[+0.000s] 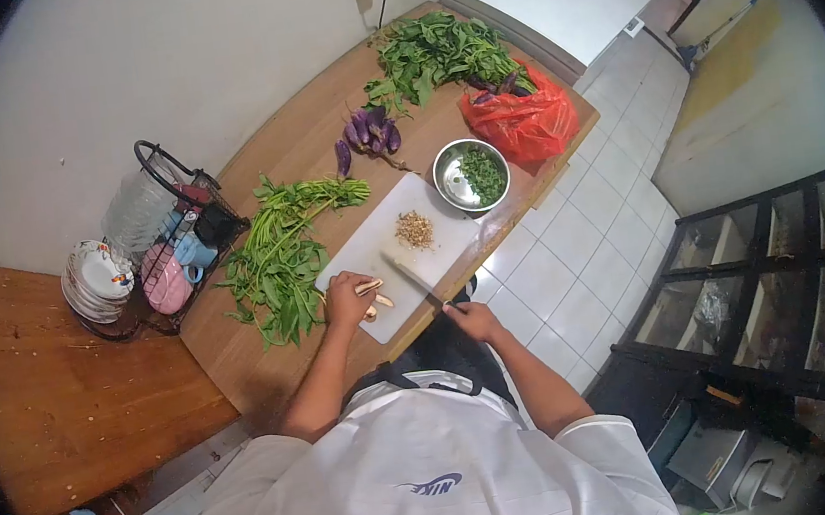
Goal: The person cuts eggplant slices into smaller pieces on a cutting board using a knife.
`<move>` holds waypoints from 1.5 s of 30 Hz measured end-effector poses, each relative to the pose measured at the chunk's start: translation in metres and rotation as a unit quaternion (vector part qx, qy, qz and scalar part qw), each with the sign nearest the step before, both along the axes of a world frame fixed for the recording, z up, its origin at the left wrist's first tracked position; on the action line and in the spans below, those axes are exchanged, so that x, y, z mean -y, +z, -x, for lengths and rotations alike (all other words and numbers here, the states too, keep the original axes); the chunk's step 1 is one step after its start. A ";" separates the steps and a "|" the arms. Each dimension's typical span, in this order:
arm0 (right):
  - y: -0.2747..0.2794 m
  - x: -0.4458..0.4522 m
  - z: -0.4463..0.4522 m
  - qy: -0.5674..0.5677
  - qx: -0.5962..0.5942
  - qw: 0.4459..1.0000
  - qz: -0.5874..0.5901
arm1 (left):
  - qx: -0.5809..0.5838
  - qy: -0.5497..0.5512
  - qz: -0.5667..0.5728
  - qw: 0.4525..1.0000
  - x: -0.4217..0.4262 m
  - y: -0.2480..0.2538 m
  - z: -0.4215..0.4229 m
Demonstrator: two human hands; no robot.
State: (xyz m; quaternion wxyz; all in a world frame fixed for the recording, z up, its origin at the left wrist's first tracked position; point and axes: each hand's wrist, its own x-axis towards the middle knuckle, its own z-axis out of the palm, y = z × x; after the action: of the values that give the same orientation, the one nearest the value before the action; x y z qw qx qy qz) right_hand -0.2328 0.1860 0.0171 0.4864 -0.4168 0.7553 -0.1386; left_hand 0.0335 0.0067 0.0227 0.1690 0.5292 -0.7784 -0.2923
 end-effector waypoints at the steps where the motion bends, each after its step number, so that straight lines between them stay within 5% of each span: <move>1: -0.004 0.000 -0.002 0.000 0.003 1.000 0.002 | 0.003 0.000 0.002 1.000 0.000 0.003 0.002; 10: 0.009 -0.019 -0.014 -0.039 0.036 0.999 -0.002 | 0.028 -0.104 0.077 0.991 0.007 0.015 0.000; 14: 0.008 -0.042 -0.019 -0.063 0.048 0.997 -0.008 | -0.013 -0.085 0.038 0.996 0.013 0.010 -0.002; 16: 0.008 -0.049 -0.020 -0.075 0.047 0.996 -0.014 | -0.079 0.050 -0.041 0.995 0.015 -0.001 -0.004; 20: 0.008 -0.057 -0.021 -0.091 0.054 0.994 -0.018 | -0.145 0.108 -0.073 0.981 0.024 0.009 -0.002; 28: 0.014 -0.048 -0.027 -0.065 0.047 0.997 0.022 | -0.267 0.140 -0.184 0.936 0.035 0.024 0.020; 34: 0.029 -0.046 -0.027 -0.076 0.059 0.995 0.037 | -0.223 0.153 -0.168 0.948 0.034 -0.003 -0.005; 36: 0.032 -0.046 -0.025 -0.071 0.073 0.994 0.043 | -0.294 0.160 -0.134 0.933 0.034 -0.031 -0.007; 39: 0.015 -0.048 -0.019 -0.054 0.073 0.995 0.039 | -0.132 0.149 -0.087 0.976 0.035 -0.026 -0.004; 45: 0.022 -0.037 -0.001 -0.011 0.074 0.997 0.014 | 0.014 0.196 -0.077 0.977 0.032 -0.019 0.017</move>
State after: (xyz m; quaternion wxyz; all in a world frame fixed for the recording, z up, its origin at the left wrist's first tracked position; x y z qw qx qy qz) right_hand -0.2320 0.2229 0.0395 0.5333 -0.4042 0.7198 -0.1845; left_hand 0.0165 -0.0249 0.0037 0.1708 0.6872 -0.6368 -0.3051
